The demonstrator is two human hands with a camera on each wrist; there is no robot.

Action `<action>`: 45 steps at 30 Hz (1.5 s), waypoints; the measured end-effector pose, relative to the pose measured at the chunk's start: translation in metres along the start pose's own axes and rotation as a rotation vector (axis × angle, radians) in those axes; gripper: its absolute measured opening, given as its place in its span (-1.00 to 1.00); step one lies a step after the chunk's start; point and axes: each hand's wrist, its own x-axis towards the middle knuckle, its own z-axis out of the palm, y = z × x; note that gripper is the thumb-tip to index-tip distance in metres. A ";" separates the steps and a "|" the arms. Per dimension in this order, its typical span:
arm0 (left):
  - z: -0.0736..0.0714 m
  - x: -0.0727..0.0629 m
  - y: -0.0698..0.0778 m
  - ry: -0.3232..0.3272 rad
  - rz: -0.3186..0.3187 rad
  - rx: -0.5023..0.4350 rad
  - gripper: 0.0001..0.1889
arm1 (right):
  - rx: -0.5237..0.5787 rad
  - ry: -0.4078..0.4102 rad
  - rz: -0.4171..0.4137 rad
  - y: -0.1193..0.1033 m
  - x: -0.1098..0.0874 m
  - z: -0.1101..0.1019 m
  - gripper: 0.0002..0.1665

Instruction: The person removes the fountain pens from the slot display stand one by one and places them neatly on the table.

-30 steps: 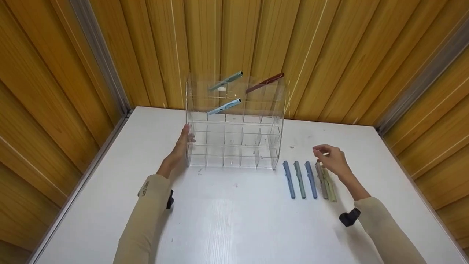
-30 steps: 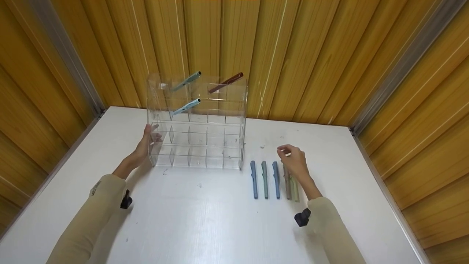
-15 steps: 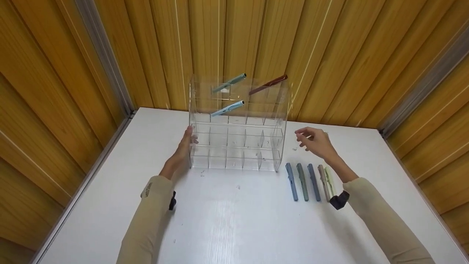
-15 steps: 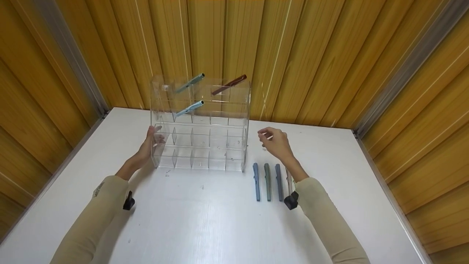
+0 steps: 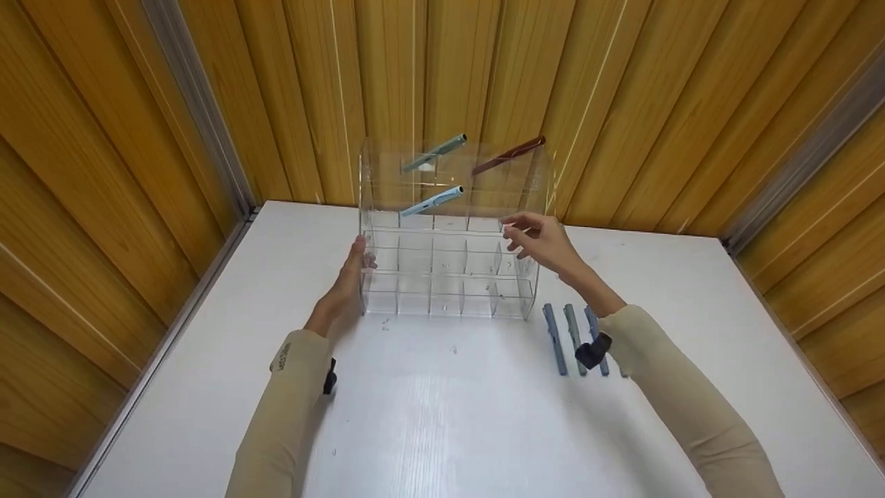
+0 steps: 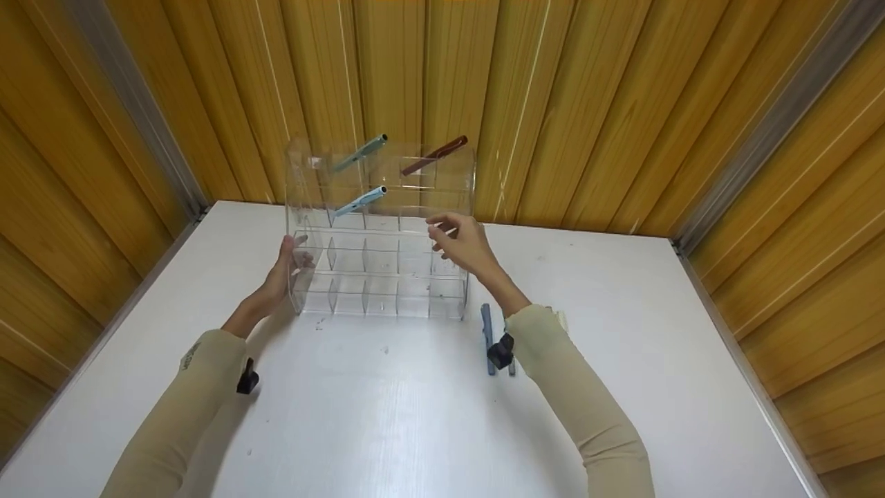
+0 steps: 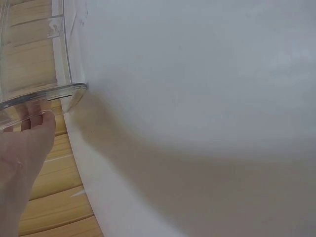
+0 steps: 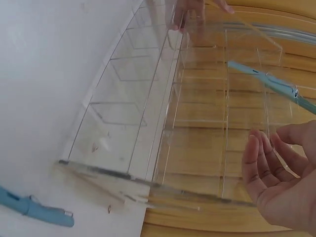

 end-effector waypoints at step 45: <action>0.009 -0.014 0.001 0.017 -0.056 -0.061 -0.02 | 0.537 0.122 -0.043 -0.030 0.043 0.085 -0.61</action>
